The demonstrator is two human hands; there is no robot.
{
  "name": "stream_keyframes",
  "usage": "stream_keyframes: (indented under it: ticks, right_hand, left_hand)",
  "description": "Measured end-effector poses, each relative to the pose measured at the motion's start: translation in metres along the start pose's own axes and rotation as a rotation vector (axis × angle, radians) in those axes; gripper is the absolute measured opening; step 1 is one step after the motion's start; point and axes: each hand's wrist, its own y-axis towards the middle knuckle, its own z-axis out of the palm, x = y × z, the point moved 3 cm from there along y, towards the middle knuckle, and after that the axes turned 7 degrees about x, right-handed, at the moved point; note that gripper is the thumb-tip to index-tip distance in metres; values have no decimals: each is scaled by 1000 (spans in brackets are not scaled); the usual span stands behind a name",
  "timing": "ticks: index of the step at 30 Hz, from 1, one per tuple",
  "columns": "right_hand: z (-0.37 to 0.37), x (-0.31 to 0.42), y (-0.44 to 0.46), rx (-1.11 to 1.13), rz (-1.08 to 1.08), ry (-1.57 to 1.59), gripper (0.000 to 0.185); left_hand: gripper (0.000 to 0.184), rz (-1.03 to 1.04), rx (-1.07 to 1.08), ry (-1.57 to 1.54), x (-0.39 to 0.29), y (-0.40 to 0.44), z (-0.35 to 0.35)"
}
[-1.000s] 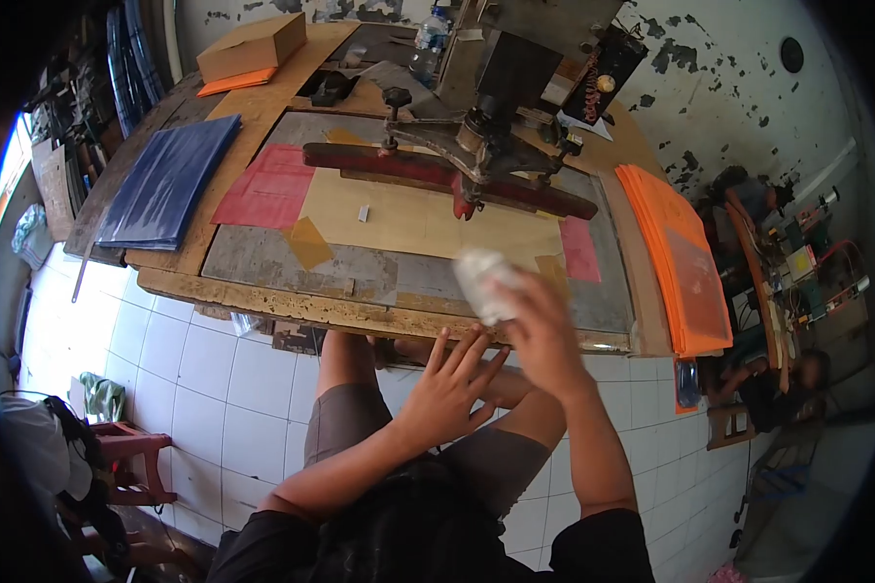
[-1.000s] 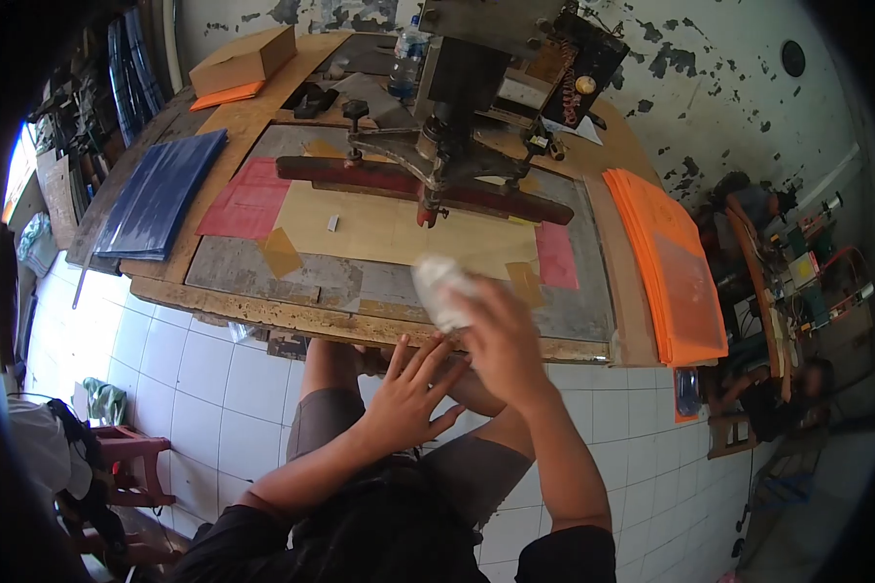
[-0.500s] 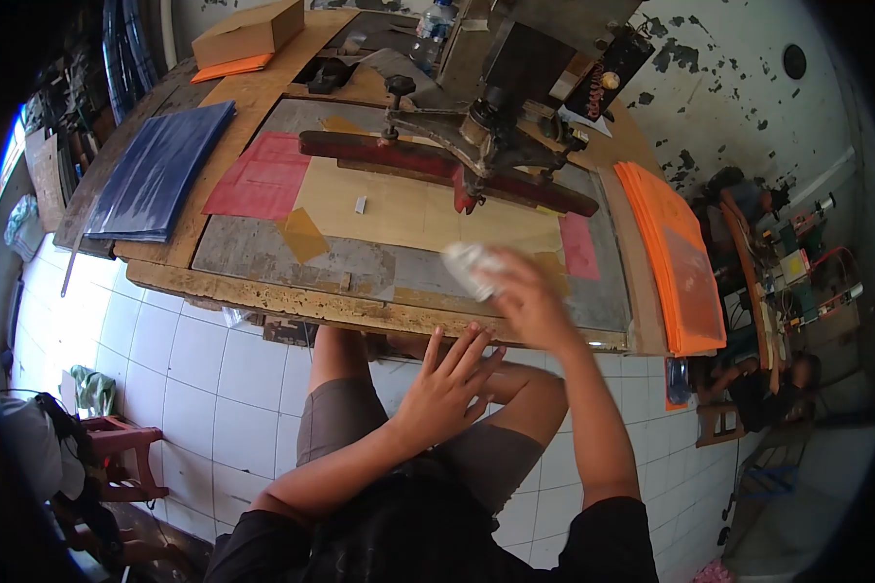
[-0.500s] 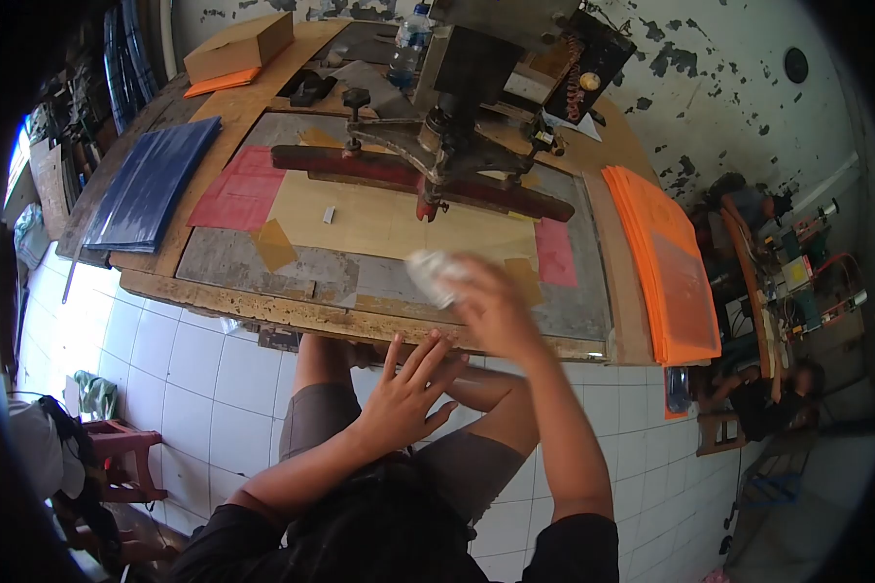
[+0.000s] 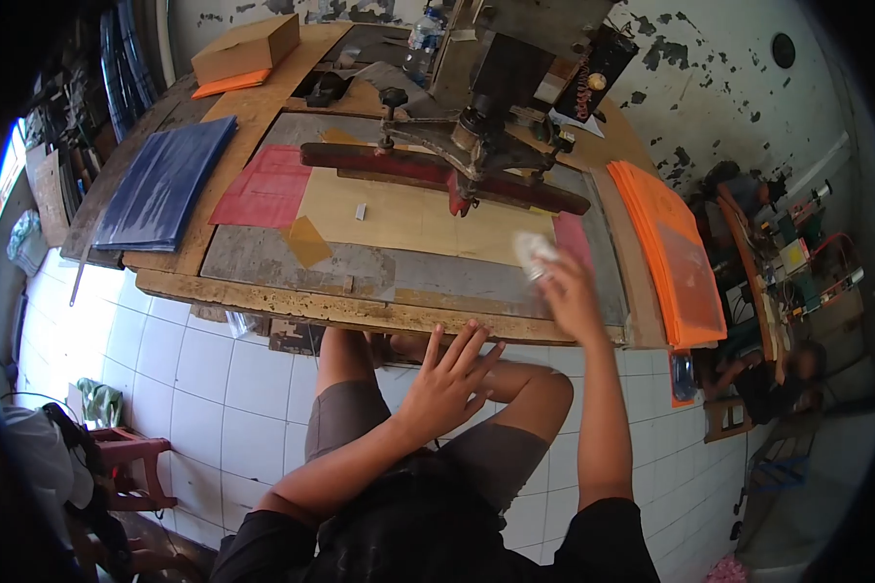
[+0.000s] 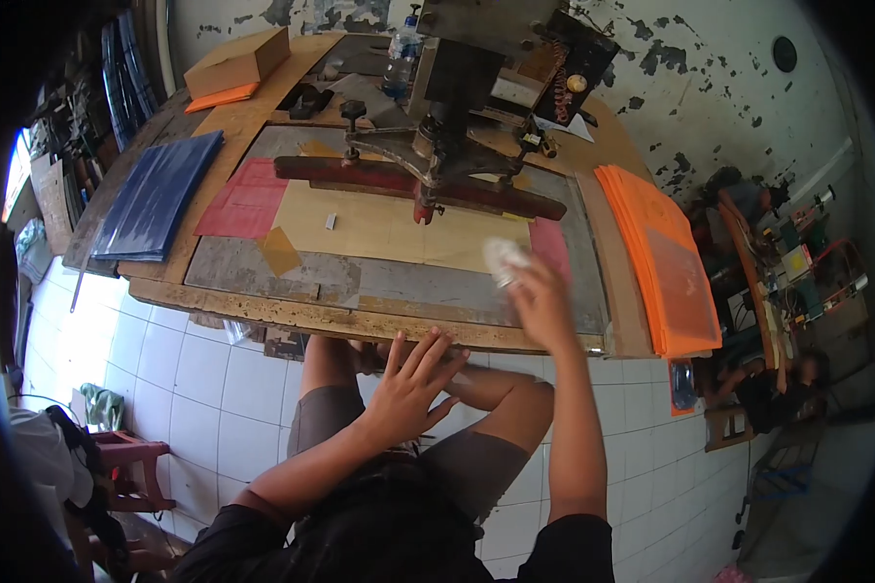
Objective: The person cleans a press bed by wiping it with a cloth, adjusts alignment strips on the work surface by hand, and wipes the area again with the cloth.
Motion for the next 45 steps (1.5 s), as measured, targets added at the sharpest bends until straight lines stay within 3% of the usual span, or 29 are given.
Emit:
stream_keyframes:
  ticks: [1,4,7,19,45]
  right_hand:
    - [-7,-27,-1,-82,158,-51,36]
    - [-8,-50,-11,-261,142,-267,31]
    - [-3,-49,-23,-329,96,-269,29]
    - [-10,-36,-34,-317,4,-124,29]
    - [-9,-30,-36,-314,57,-121,29]
  left_hand:
    - [78,3,-5,2,0,0,0]
    - [78,6,-6,22,0,0,1]
    - [78,11,-9,34,1,0,2]
    - [72,44,-92,78,-1,-4,-4]
    - [57,27,-97,49,-6,-1,-20]
